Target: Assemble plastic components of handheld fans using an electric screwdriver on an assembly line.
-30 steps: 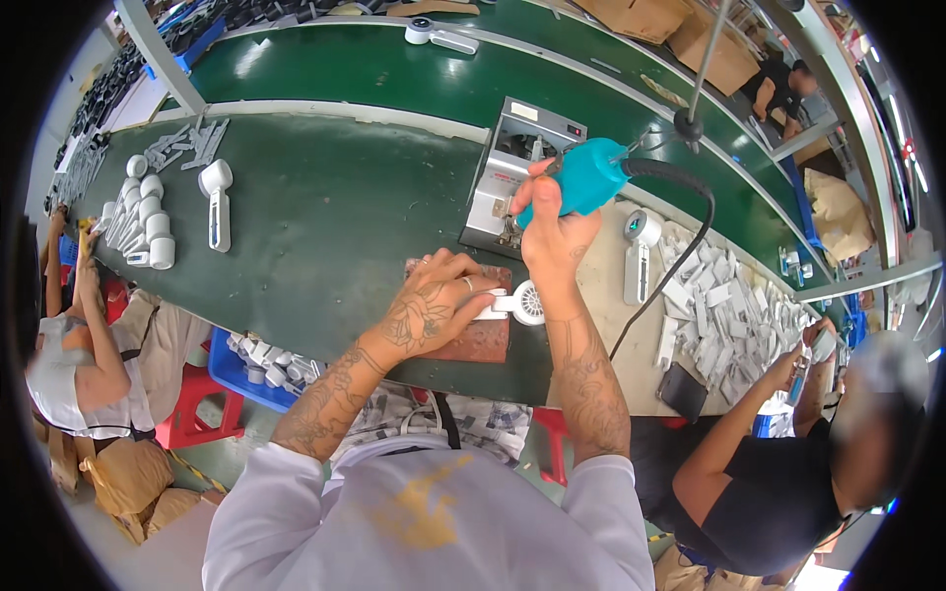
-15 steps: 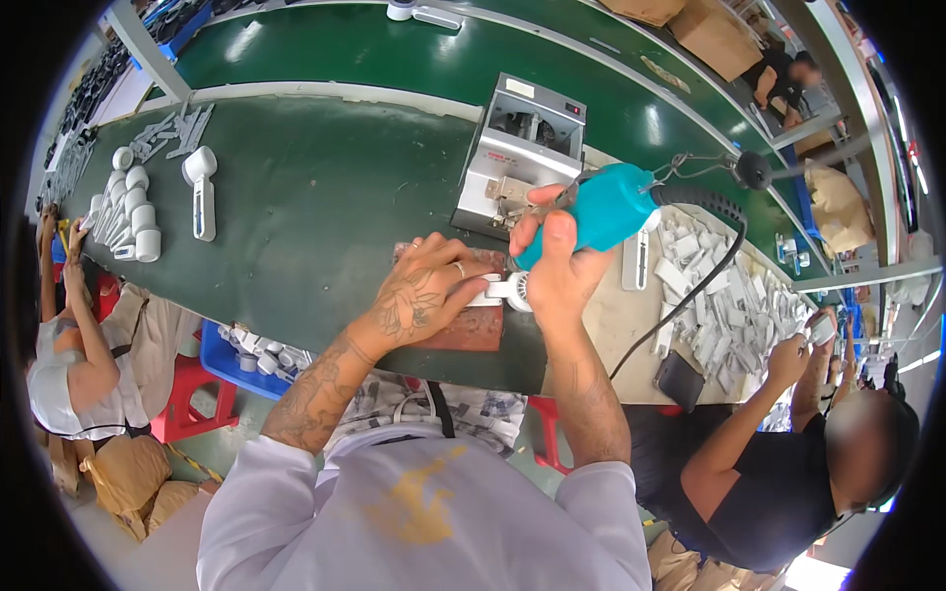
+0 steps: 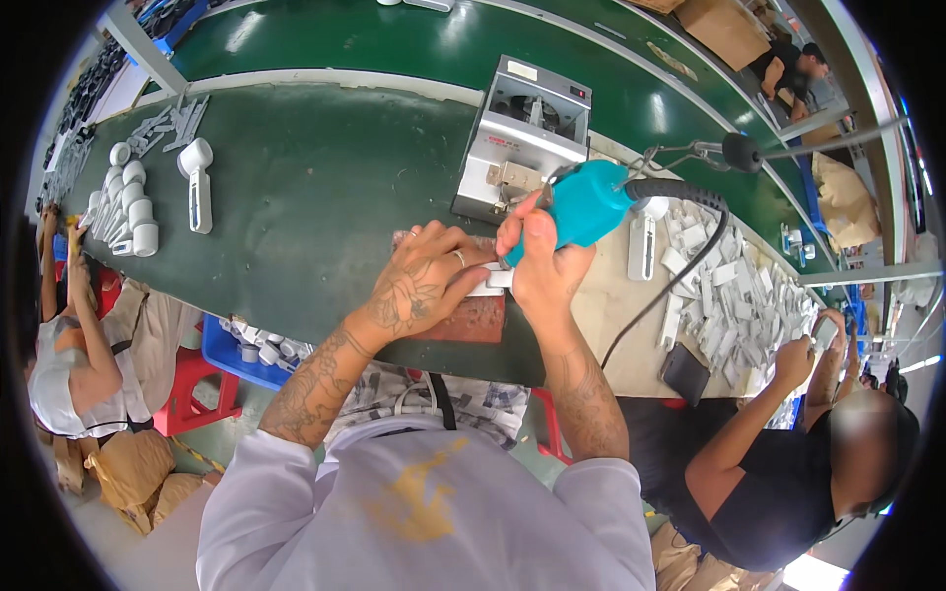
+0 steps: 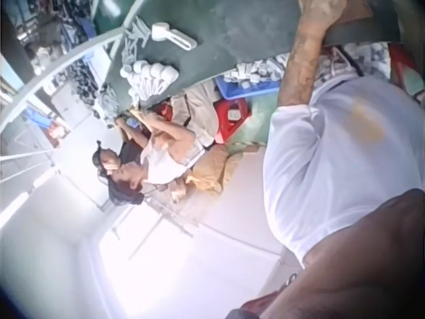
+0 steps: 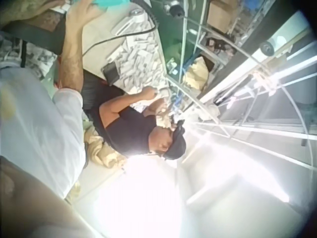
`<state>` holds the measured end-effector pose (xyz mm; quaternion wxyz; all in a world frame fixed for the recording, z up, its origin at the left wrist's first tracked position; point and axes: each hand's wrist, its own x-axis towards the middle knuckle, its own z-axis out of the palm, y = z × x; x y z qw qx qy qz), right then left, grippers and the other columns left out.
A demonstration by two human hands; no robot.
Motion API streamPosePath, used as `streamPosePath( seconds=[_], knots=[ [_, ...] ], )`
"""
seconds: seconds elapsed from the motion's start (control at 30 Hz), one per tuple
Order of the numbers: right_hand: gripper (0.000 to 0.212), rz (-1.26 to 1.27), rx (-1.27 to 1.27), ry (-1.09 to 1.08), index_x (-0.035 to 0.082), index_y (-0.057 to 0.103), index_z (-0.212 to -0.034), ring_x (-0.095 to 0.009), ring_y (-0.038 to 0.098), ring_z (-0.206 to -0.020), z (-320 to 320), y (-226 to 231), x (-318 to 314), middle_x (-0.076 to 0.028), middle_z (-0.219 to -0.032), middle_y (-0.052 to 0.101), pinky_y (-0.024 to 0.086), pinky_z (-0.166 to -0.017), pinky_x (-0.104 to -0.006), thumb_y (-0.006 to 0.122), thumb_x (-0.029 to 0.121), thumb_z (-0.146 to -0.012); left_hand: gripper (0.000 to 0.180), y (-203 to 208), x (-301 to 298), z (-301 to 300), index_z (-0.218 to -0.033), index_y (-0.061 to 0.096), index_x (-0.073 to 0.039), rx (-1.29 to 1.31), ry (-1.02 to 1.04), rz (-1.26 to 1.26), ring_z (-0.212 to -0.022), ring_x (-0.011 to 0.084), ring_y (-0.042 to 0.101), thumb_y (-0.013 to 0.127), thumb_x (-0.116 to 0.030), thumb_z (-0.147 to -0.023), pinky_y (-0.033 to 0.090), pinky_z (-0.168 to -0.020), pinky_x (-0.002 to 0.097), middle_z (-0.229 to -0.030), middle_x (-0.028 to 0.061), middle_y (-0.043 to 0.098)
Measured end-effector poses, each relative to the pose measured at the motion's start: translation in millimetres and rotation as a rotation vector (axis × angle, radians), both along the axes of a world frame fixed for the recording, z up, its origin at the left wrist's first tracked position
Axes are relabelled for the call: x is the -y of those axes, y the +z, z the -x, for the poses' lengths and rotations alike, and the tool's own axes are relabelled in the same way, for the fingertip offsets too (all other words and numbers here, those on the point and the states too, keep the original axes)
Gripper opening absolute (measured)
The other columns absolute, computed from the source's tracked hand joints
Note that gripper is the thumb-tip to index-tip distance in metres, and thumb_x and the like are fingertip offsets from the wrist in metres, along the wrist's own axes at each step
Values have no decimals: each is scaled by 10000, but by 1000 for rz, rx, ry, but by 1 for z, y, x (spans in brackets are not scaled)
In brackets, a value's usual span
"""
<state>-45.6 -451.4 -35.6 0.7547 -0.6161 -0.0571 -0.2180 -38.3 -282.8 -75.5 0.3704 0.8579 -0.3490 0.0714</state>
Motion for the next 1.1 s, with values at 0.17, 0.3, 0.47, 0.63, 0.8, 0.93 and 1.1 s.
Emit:
streamPosePath(
  seconds=[0.17, 0.3, 0.47, 0.63, 0.8, 0.93, 1.1],
  knots=[
    [463, 50, 15, 26, -6, 530, -986, -186, 529, -607, -3, -2, -1, -77, -720, 527, 469, -570, -342, 629, 445, -1026, 172, -4, 2, -2, -1066, 762, -151, 19, -5, 10, -929, 267, 582, 703, -219, -919, 447, -850, 429, -1000, 8, 652],
    [475, 41, -10, 6, -6, 530, -988, -187, 538, -606, -2, 0, -2, -77, -711, 530, 470, -566, -340, 634, 456, -1021, 161, 0, 1, -1, -1056, 758, -149, 16, 9, -8, -936, 271, 581, 697, -216, -922, 447, -847, 434, -1000, 8, 652],
    [365, 29, 18, 24, -25, 577, -1034, -148, 576, -609, -3, 3, -3, -56, -712, 585, 484, -569, -293, 655, 331, -1026, 162, -2, -1, -1, -1056, 757, -147, -2, 13, -2, -943, 276, 582, 689, -217, -926, 449, -850, 438, -1003, 15, 648],
    [393, 96, 129, -105, -25, 595, -1088, -142, 593, -621, -25, 32, 2, -54, -716, 596, 477, -577, -280, 611, 365, -1050, 264, 4, -1, 1, -1152, 758, -115, -31, -23, 1, -976, 293, 586, 604, -237, -976, 457, -894, 449, -981, 79, 620],
    [432, 244, 177, -141, -1, 561, -1063, -174, 610, -650, -56, 23, 2, -63, -730, 589, 498, -607, -312, 575, 431, -1060, 197, 1, -2, 2, -1098, 759, -147, -13, 34, 30, -937, 276, 586, 620, -195, -968, 446, -849, 436, -1006, 36, 643],
    [374, 216, 228, -114, 12, 561, -1044, -173, 602, -636, -57, 13, 7, -66, -735, 592, 495, -597, -312, 576, 385, -1068, 222, 6, 0, 3, -1140, 755, -161, -14, 2, 58, -939, 280, 580, 613, -212, -977, 440, -852, 441, -1010, 35, 637],
    [373, 249, 120, -110, 6, 565, -1048, -181, 591, -619, -49, 21, 2, -69, -717, 581, 487, -585, -320, 551, 378, -1080, 237, 1, -2, 2, -1162, 752, -169, -35, 20, -2, -956, 284, 575, 620, -222, -972, 439, -858, 445, -1025, 33, 629]
  ],
)
